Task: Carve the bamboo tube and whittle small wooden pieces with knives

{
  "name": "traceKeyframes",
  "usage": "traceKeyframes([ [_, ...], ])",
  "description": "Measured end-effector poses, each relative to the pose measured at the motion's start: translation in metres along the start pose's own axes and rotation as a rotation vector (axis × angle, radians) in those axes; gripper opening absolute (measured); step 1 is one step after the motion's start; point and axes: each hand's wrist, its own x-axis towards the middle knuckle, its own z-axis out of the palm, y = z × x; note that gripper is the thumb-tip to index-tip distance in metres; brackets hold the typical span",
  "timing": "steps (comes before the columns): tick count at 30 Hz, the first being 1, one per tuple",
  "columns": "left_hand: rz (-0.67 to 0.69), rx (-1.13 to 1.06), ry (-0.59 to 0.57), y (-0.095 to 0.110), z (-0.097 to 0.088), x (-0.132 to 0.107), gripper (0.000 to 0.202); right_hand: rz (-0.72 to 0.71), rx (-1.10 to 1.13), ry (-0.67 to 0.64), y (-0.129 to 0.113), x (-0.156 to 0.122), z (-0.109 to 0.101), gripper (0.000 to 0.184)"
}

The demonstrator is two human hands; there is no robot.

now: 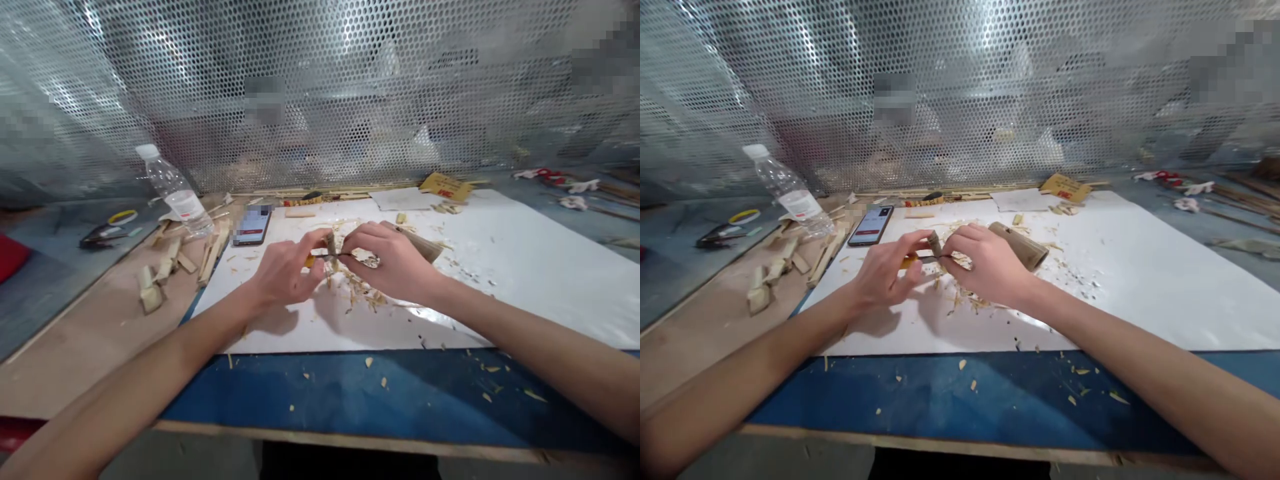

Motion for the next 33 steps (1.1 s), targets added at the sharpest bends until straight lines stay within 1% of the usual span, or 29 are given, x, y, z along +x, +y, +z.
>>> traceKeyframes([
  [2,-0.078,-0.038,0.040,-0.004,-0.004,-0.001,0.032,0.107,0.132,0.022,-0.002,0.000,-0.007,0.009],
  [3,-0.144,-0.067,0.057,-0.006,-0.004,-0.001,0.028,0.183,0.191,0.060,-0.004,-0.001,-0.012,0.010],
  [5,-0.282,-0.146,0.087,-0.007,-0.003,0.000,0.023,0.320,0.299,0.189,-0.007,-0.001,-0.021,0.014],
  [7,-0.385,-0.238,0.115,-0.006,0.000,0.001,0.026,0.370,0.374,0.283,-0.010,-0.001,-0.028,0.017],
  [10,-0.488,-0.338,0.149,-0.004,0.005,0.002,0.029,0.363,0.423,0.306,-0.016,-0.002,-0.032,0.021],
  [13,-0.549,-0.427,0.145,-0.004,0.006,0.002,0.037,0.377,0.427,0.271,-0.024,-0.003,-0.029,0.026],
  [15,-0.553,-0.467,0.113,-0.005,0.005,0.001,0.044,0.387,0.427,0.235,-0.029,-0.002,-0.023,0.029],
  [16,-0.547,-0.478,0.095,-0.006,0.005,0.001,0.043,0.380,0.434,0.207,-0.031,-0.001,-0.020,0.030],
  [19,-0.533,-0.490,0.078,-0.006,0.003,0.001,0.034,0.349,0.561,0.126,-0.037,0.006,-0.004,0.033],
  [20,-0.535,-0.495,0.077,-0.007,0.003,0.001,0.033,0.357,0.629,0.120,-0.038,0.009,0.002,0.034],
  [22,-0.538,-0.508,0.071,-0.008,0.002,0.001,0.034,0.375,0.744,0.132,-0.041,0.012,0.014,0.038],
  [24,-0.528,-0.509,0.057,-0.011,0.003,0.001,0.034,0.345,0.805,0.121,-0.043,0.012,0.027,0.045],
  [25,-0.527,-0.504,0.054,-0.013,0.003,0.000,0.035,0.318,0.814,0.077,-0.044,0.010,0.032,0.046],
  [26,-0.532,-0.502,0.054,-0.015,0.004,-0.001,0.036,0.294,0.793,-0.011,-0.044,0.008,0.037,0.045],
  [28,-0.572,-0.534,0.054,-0.020,0.005,-0.002,0.035,0.257,0.651,-0.229,-0.045,0.002,0.045,0.038],
  [29,-0.591,-0.584,0.047,-0.022,0.006,-0.003,0.034,0.241,0.570,-0.288,-0.046,0.000,0.049,0.031],
  [31,-0.612,-0.716,0.010,-0.026,0.006,-0.003,0.034,0.209,0.472,-0.324,-0.046,-0.003,0.052,0.023],
  [33,-0.624,-0.828,-0.029,-0.029,0.005,-0.003,0.034,0.209,0.455,-0.301,-0.045,-0.003,0.052,0.025],
])
